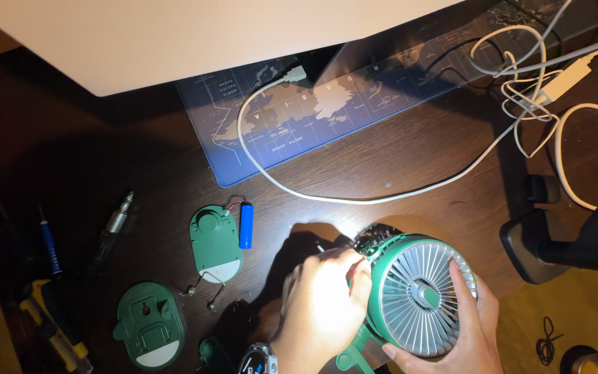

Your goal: The person disassembles a small green electric fan on a desk, removing the front grille, fan blades, and rear housing to expose the motor and internal wiring. They handle screws and small parts, then reattach the rear housing and grille.

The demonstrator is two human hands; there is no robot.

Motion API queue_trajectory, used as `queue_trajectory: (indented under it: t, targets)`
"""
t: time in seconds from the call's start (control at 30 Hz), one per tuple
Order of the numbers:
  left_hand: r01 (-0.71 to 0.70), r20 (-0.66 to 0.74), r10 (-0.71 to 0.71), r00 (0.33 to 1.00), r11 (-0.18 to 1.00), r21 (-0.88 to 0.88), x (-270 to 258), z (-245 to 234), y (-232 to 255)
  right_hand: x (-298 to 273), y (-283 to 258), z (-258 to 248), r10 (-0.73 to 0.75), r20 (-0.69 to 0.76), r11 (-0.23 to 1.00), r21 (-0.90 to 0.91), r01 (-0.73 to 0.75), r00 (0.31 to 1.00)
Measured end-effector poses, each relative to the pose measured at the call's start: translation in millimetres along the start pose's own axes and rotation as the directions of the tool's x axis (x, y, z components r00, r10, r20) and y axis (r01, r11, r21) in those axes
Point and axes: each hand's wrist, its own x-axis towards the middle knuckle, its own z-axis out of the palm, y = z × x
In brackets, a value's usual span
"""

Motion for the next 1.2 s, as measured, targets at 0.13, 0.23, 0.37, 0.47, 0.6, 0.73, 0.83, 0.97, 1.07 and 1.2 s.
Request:
queue_trajectory:
  t: [0.13,0.23,0.37,0.47,0.6,0.73,0.83,0.97,1.07,1.2]
  targets:
    - [-0.036,-0.030,0.036,0.999,0.999,-0.012,-1.0,2.8,-4.0,-0.1,-0.4,1.9,0.001,0.020,0.999,-0.043,0.000,1.000]
    - [-0.058,-0.056,0.056,0.997,0.998,-0.024,-2.1,3.6,-6.6,-1.4,-1.5,3.1,-0.058,0.008,0.998,-0.030,0.058,0.998]
    - [-0.047,-0.027,0.045,0.999,0.997,-0.064,-3.2,2.8,-8.7,-3.8,-3.3,4.5,-0.122,-0.029,0.992,-0.048,0.121,0.992]
    - [-0.065,-0.045,0.063,0.997,0.996,-0.064,-4.0,1.9,-8.6,-2.9,-2.4,4.5,-0.128,-0.032,0.990,-0.060,0.126,0.991]
    - [-0.045,-0.036,0.043,0.998,0.998,-0.036,-2.8,1.1,-5.6,-1.6,0.6,4.6,-0.090,-0.026,0.996,-0.018,0.089,0.996]
    - [0.016,-0.001,-0.016,1.000,0.999,-0.046,-3.4,1.3,-2.2,-3.2,3.8,6.8,-0.091,-0.025,0.994,-0.055,0.090,0.996]
    - [0.048,0.021,-0.047,0.999,0.998,-0.051,-3.6,0.1,-1.2,-2.9,4.3,8.4,-0.064,0.001,0.997,-0.051,0.064,0.998]
    - [0.023,0.001,-0.023,1.000,0.998,-0.057,-4.5,0.0,-1.0,-2.9,3.4,8.5,-0.032,0.035,0.999,-0.042,0.033,0.999]
    - [0.018,0.003,-0.018,1.000,0.998,-0.054,-5.1,0.4,-1.4,-3.2,2.6,7.7,-0.039,0.037,0.998,-0.045,0.041,0.999]
    - [-0.022,-0.060,0.017,0.998,0.996,-0.082,-7.6,0.6,-1.1,-3.8,3.4,5.4,-0.087,0.028,0.993,-0.078,0.089,0.996]
